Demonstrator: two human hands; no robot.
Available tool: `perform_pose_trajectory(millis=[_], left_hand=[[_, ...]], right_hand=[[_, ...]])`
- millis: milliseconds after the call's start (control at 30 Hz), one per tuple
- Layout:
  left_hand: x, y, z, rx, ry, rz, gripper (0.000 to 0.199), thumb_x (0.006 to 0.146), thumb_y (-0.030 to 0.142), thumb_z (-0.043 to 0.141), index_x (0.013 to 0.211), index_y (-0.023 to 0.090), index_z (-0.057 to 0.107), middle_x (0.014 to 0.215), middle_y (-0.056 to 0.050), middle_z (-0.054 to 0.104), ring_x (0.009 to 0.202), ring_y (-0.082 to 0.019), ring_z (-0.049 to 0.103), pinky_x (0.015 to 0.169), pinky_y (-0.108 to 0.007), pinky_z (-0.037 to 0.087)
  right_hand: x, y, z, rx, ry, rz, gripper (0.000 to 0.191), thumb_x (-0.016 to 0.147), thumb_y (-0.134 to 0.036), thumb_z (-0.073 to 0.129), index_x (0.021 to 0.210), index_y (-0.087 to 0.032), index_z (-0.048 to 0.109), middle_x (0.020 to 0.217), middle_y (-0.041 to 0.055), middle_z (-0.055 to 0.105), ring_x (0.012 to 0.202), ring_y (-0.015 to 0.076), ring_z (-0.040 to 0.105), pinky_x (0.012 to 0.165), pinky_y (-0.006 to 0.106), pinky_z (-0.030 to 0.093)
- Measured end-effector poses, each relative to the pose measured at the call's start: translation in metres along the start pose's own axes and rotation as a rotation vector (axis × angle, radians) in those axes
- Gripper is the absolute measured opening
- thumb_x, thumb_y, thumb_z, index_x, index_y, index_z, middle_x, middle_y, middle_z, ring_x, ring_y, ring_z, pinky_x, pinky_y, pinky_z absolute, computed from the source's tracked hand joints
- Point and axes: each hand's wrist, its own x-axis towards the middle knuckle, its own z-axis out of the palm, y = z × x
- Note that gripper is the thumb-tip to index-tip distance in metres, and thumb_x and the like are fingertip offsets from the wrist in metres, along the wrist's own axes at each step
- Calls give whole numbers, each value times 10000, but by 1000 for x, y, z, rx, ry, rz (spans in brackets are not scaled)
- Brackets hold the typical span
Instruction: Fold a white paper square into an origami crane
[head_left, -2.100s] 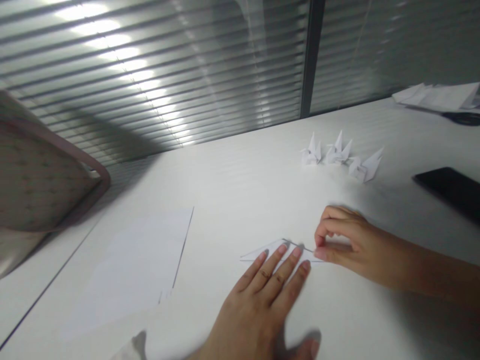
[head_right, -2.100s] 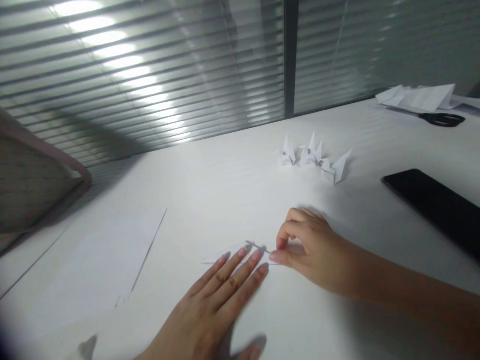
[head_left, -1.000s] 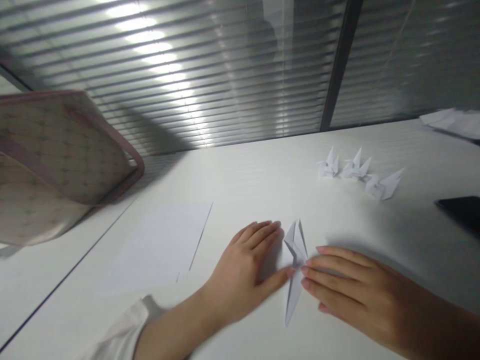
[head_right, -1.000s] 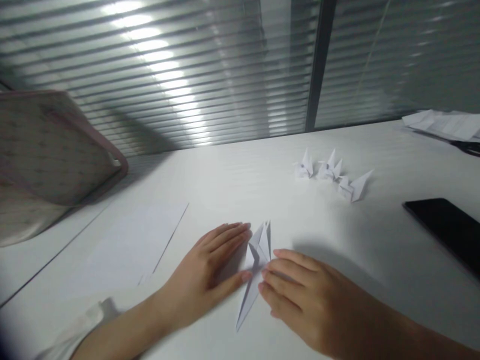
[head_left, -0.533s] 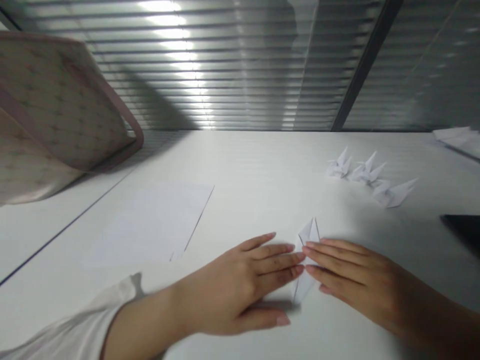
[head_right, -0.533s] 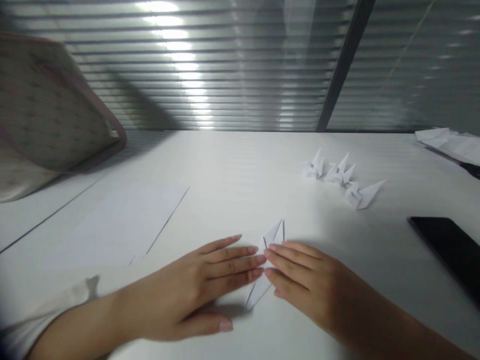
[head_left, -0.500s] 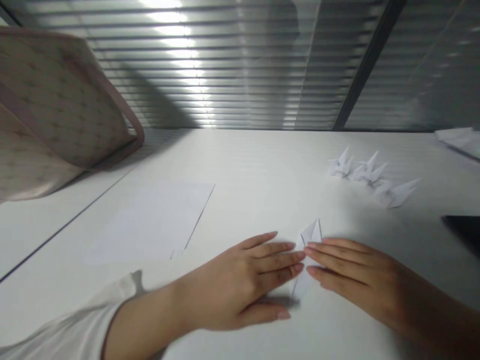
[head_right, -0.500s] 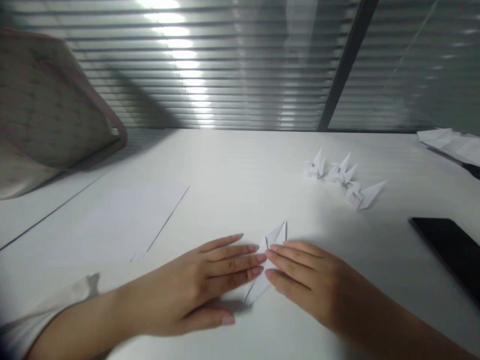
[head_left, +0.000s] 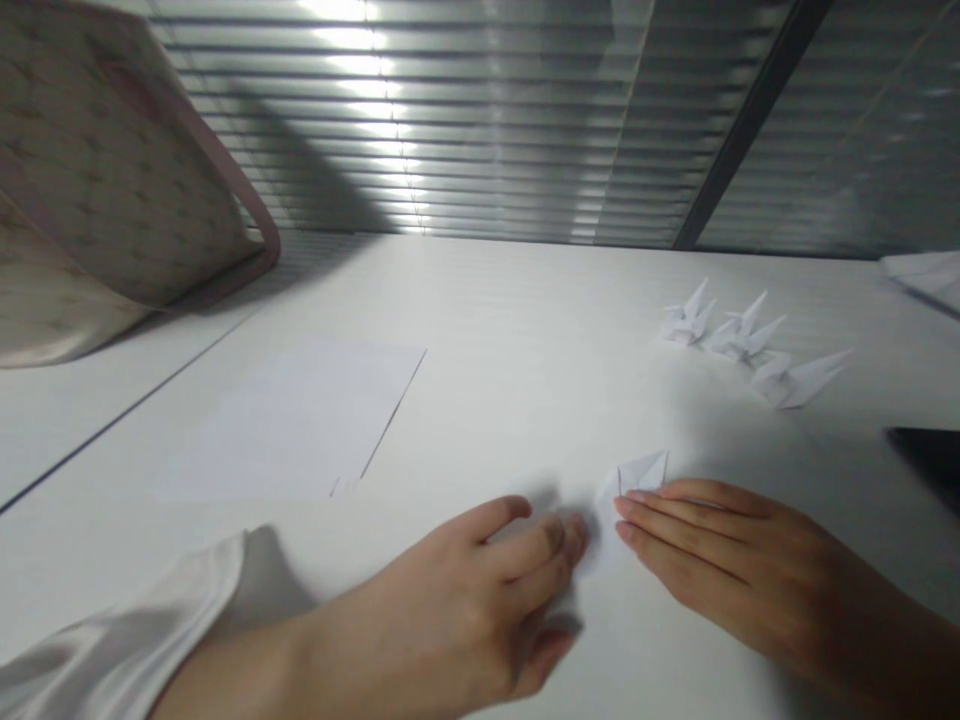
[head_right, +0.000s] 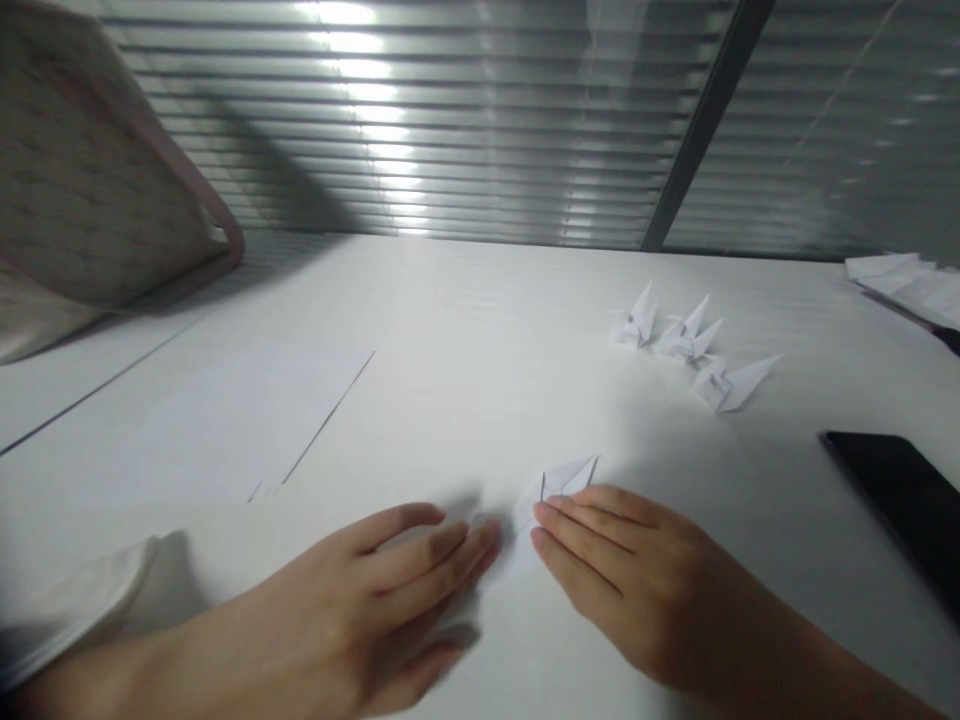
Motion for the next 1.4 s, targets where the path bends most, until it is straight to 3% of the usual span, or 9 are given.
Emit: perform_pose_trajectory(millis=[200,567,700,767,800,867,967,1200,1400], left_hand=[[-9,6,0,21,-18,50,129,928,222,606,998,139,677,911,13,688,745,-125,553,660,-305,411],[-17,7,-12,62,-218,223,118,813,309,710,823,192,703,1000,-30,696,939,-200,558,718,-319,448],[-21,13,-13,-62,-73,91,93,903,224,620,964,207,688,905,19,732,767,-147,611,725,-297,490],[-18,14,-11,-93,22,2,192,951,215,550,1101,171,661,1058,-1,732,887,-150,646,839,-275,500],[-15,14,-10,-108,31,51,268,975,251,501,1182,138,628,1162,-27,704,987,-171,644,908,-275,490],[-9,11,-7,-84,-18,1,413,995,287,439,1331,57,514,1360,-97,573,1208,-228,561,1038,-314,436],[-1,4,-2,-192,-115,4,493,995,335,423,1387,38,450,1435,-136,482,1320,-236,465,1119,-328,366],[1,2,-5,-334,-167,-87,537,966,286,484,1450,85,367,1484,-99,429,1344,-208,431,1151,-309,314],[3,2,-3,-397,-171,-137,560,945,277,507,1456,94,370,1424,-80,512,1329,-219,431,1143,-309,327]], right_hand=[[-2,-3,1,-19,46,25,280,939,-47,450,1064,-92,696,1106,78,733,1008,175,685,969,315,512],[-10,-5,3,78,13,49,347,984,-48,327,1131,-61,642,1172,108,702,1133,194,620,1092,369,396],[-14,-5,6,53,-2,40,329,979,-48,353,1169,-58,621,1211,109,683,1166,202,598,1112,385,373],[-14,-5,7,38,5,26,321,977,-49,359,1168,-53,617,1211,111,682,1166,205,598,1117,385,367],[-14,-5,7,32,9,21,317,976,-49,361,1159,-52,620,1204,113,685,1163,207,601,1116,385,367],[-13,-4,6,27,18,24,310,972,-46,368,1145,-50,625,1187,121,693,1156,209,606,1108,385,376],[-10,-2,5,69,59,48,250,958,-65,434,1089,-88,646,1134,107,718,1124,192,627,1074,363,413],[1,4,12,387,130,355,148,898,-84,551,995,-178,614,983,55,717,965,172,656,894,326,504],[7,3,16,633,-15,608,128,914,-111,510,855,-223,527,856,8,561,851,152,558,753,303,473]])
